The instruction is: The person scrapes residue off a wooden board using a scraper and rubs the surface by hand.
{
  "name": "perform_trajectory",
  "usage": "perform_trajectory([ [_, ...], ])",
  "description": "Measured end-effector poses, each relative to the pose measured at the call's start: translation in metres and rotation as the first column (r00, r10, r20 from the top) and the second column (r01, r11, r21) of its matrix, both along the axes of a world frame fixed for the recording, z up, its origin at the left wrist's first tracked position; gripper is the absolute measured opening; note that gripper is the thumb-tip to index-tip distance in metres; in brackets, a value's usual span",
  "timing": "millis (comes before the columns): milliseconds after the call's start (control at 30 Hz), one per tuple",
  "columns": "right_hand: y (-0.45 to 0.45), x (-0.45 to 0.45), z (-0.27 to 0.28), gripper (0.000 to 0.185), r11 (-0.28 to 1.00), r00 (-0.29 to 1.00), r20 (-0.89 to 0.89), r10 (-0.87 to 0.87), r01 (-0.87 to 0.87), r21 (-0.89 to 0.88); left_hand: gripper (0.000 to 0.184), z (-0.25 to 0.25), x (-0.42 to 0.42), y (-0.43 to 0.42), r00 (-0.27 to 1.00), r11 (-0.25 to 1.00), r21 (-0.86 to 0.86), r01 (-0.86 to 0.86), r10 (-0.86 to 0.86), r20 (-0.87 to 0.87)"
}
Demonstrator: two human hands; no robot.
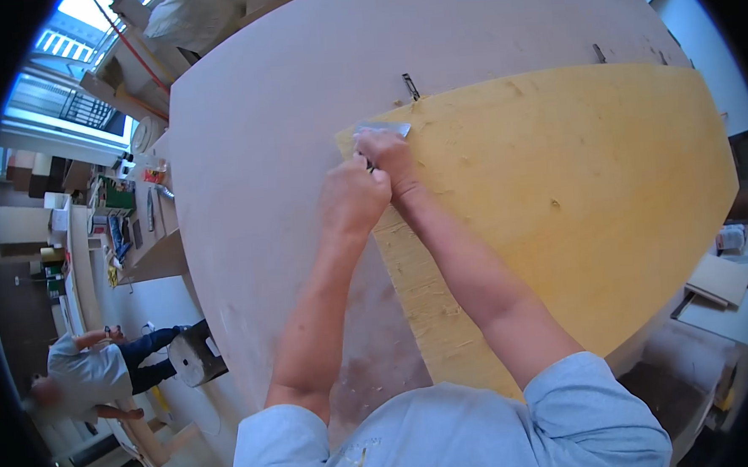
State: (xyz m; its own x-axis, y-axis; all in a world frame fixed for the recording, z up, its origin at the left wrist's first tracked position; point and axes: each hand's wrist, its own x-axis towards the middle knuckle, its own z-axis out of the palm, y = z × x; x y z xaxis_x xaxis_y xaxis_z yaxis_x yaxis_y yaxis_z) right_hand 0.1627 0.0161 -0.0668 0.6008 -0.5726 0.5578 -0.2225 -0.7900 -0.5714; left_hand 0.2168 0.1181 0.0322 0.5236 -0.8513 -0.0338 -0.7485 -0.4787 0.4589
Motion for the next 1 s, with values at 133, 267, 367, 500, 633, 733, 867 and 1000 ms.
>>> perform_trajectory([
  [133, 0.024, -0.011, -0.001, 0.011, 0.998, 0.998, -0.005, -0.056, 0.056, -0.041, 0.044, 0.015, -0.013, 0.026, 1.000, 0.996, 0.089, 0.027, -0.027, -0.001],
  [267, 0.052, -0.027, -0.029, 0.012, 0.995, 0.985, 0.158, -0.073, 0.082, -0.053, 0.034, -0.013, -0.032, 0.047, 1.000, 1.000, 0.002, -0.002, 0.002, 0.011],
  [367, 0.013, -0.012, -0.013, 0.020, 0.999, 0.996, 0.085, -0.041, 0.042, -0.013, 0.034, -0.013, -0.011, 0.010, 0.999, 1.000, -0.010, -0.004, 0.004, -0.038],
  [500, -0.004, -0.005, 0.011, 0.017, 0.999, 0.997, -0.064, -0.047, 0.049, 0.023, 0.039, -0.002, 0.002, -0.004, 0.999, 0.999, -0.029, 0.020, -0.021, -0.024],
  [633, 0.052, -0.032, -0.016, 0.011, 0.988, 0.985, 0.135, -0.112, 0.125, -0.092, 0.036, -0.009, -0.032, 0.046, 0.999, 1.000, 0.014, -0.009, 0.010, -0.040],
  [733, 0.049, -0.038, -0.024, 0.013, 0.991, 0.990, 0.068, -0.121, 0.125, -0.057, 0.035, -0.010, -0.042, 0.055, 0.997, 0.999, 0.039, -0.005, 0.008, -0.077],
  [867, -0.013, -0.009, -0.006, 0.024, 0.984, 0.991, -0.106, -0.076, 0.092, 0.151, 0.034, 0.023, -0.006, -0.016, 0.993, 0.992, 0.122, 0.016, -0.002, -0.116],
  [1000, 0.013, -0.029, -0.007, 0.023, 0.988, 0.987, -0.105, -0.118, 0.127, 0.085, 0.037, -0.006, -0.018, 0.004, 0.994, 0.997, 0.052, 0.055, -0.050, -0.102],
])
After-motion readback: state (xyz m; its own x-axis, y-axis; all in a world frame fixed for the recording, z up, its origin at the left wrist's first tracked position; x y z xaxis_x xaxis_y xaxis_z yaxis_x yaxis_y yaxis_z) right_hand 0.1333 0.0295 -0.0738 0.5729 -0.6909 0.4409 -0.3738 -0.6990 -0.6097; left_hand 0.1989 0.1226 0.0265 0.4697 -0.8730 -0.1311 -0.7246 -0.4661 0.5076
